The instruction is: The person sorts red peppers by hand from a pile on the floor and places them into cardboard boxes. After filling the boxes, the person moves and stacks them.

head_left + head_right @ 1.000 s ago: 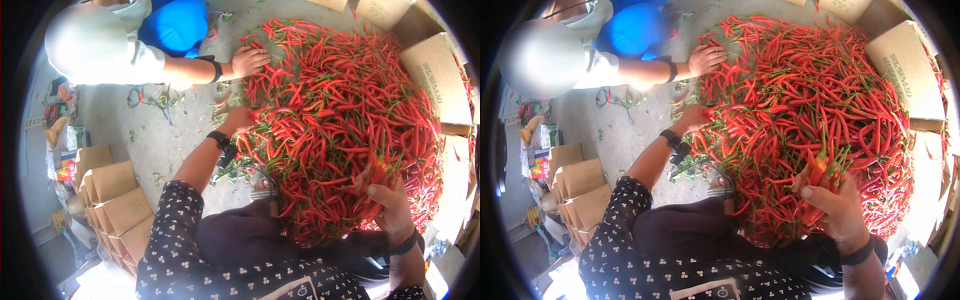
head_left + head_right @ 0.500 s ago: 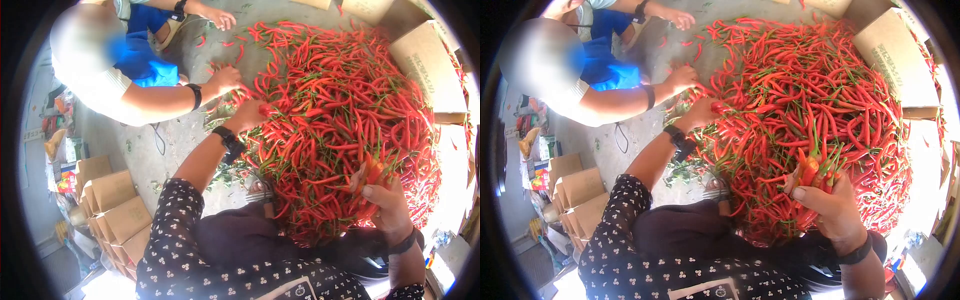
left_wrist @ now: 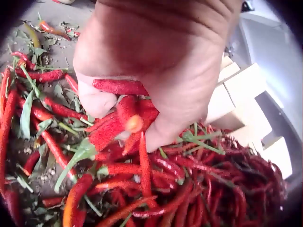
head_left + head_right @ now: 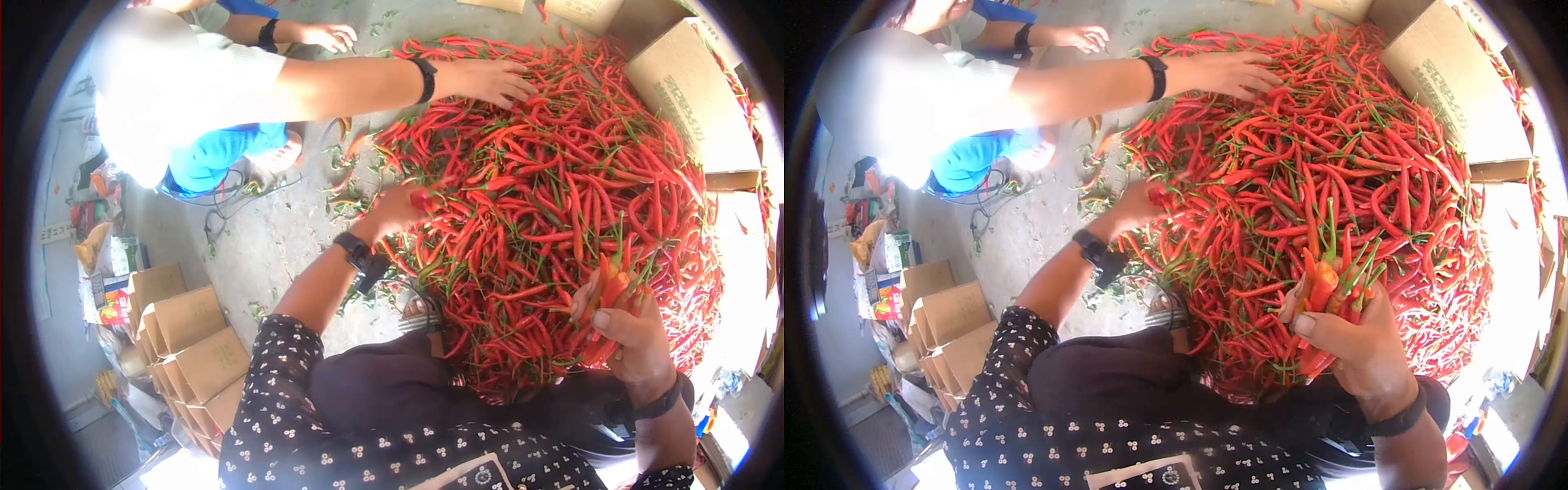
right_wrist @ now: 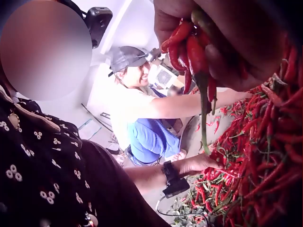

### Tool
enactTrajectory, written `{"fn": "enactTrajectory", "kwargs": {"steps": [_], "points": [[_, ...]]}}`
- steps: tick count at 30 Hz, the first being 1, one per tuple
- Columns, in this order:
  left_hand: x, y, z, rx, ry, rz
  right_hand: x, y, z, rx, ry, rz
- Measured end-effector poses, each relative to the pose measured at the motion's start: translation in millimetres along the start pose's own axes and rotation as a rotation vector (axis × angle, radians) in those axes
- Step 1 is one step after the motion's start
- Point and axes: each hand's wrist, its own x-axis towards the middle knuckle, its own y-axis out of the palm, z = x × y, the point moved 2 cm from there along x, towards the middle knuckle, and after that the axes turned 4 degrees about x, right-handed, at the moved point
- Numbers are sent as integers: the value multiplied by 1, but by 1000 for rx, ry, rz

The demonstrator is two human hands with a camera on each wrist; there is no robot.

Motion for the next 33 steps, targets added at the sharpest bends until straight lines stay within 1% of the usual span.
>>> {"fn": "enactTrajectory", "kwargs": {"steps": [1, 2, 4, 5, 6, 8, 9, 12, 13, 15, 16, 18, 20, 22, 23, 25, 26, 28, 31, 32, 33], "points": [[-1, 12, -2, -4, -8, -49, 0, 0, 0, 5, -1, 3], [-1, 22, -4, -3, -7, -48, 0, 0, 0, 6, -2, 2], [-4, 34, -23, 435, 338, -230, -1, 0, 0, -15, 11, -6], [-7, 39, -27, 468, 306, -227, -1, 0, 1, -19, 7, -6], [-7, 39, -28, 470, 311, -232, -1, -1, 1, -18, 6, -4], [-6, 38, -30, 489, 377, -294, -2, -2, 1, -14, 1, -3], [-7, 38, -32, 491, 380, -293, -2, -2, 1, -15, 5, -16], [-9, 42, -34, 429, 297, -145, -3, -3, 0, -13, 10, -35], [-9, 47, -32, 428, 302, -149, -3, -2, 0, -14, 8, -36], [-4, 57, -26, 344, 229, -104, -1, 0, 2, -13, 2, -16], [-6, 60, -24, 344, 236, -110, -1, 1, 2, -6, 16, -1], [-11, 63, -26, 529, 343, -118, 1, 2, 4, -14, 17, 9], [-18, 66, -29, 579, 326, -125, 1, 0, 2, 11, 42, 1], [-27, 67, -35, 534, 379, -137, 1, 1, 1, 8, 37, 8], [-31, 69, -39, 534, 379, -140, 1, 1, 1, 6, 33, 11], [-37, 76, -46, 243, 305, -34, 0, 2, 1, 11, 25, 14], [-39, 79, -48, 244, 307, -32, 0, 3, 1, 17, 17, 18], [-42, 82, -49, 247, 221, -64, 0, 4, 0, 6, 16, 21], [-37, 78, -50, 267, 257, -56, 1, 4, -2, -13, 20, 26], [-31, 79, -44, 265, 256, -60, 2, 5, -3, -15, 23, 24], [-22, 79, -41, 161, 232, -5, 2, 6, -3, -18, 21, 26]]}}
